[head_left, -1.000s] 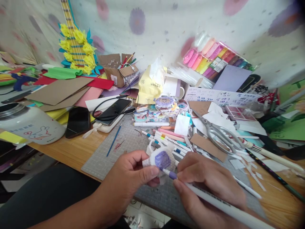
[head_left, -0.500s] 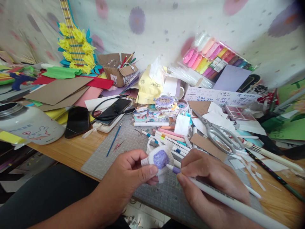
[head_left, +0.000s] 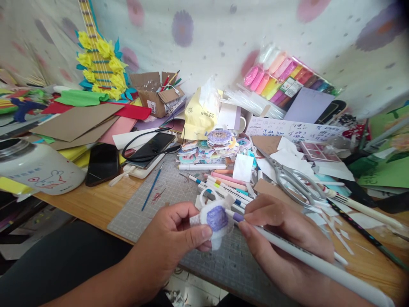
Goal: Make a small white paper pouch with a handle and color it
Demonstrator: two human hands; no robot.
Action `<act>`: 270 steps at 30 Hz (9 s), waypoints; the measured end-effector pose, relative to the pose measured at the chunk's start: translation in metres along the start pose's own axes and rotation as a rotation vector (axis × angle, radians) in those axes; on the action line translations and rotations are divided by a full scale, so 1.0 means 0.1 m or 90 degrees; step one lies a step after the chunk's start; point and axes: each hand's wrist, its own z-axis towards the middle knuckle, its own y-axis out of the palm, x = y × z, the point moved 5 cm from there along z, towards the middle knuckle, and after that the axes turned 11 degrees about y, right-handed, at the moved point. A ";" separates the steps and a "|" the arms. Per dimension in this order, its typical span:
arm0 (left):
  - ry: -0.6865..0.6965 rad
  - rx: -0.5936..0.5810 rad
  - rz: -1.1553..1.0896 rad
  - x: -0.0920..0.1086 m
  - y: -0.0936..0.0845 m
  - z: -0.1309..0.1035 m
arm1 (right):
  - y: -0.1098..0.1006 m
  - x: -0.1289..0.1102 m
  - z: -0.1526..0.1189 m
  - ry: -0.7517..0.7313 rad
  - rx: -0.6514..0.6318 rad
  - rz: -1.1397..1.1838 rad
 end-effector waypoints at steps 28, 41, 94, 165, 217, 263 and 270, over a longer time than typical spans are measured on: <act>0.033 -0.001 0.010 -0.02 -0.03 0.02 | 0.03 -0.03 0.01 0.014 -0.021 0.004; 0.016 0.003 -0.009 -0.02 -0.02 0.01 | -0.01 0.01 -0.01 0.019 0.015 0.017; 0.032 -0.021 0.016 -0.01 0.03 0.02 | 0.09 -0.04 -0.07 -0.002 -0.076 0.004; 0.030 -0.011 0.055 0.00 0.00 0.04 | 0.05 0.02 -0.01 0.032 -0.036 0.016; 0.420 -0.369 0.330 0.26 0.14 -0.15 | 0.37 0.55 -0.15 0.590 -0.129 0.621; 0.159 -0.134 0.013 -0.01 -0.16 0.09 | 0.02 0.75 0.11 0.394 -0.056 0.253; 0.165 0.079 -0.062 0.03 -0.36 0.18 | 0.09 0.69 0.15 0.305 -0.197 0.041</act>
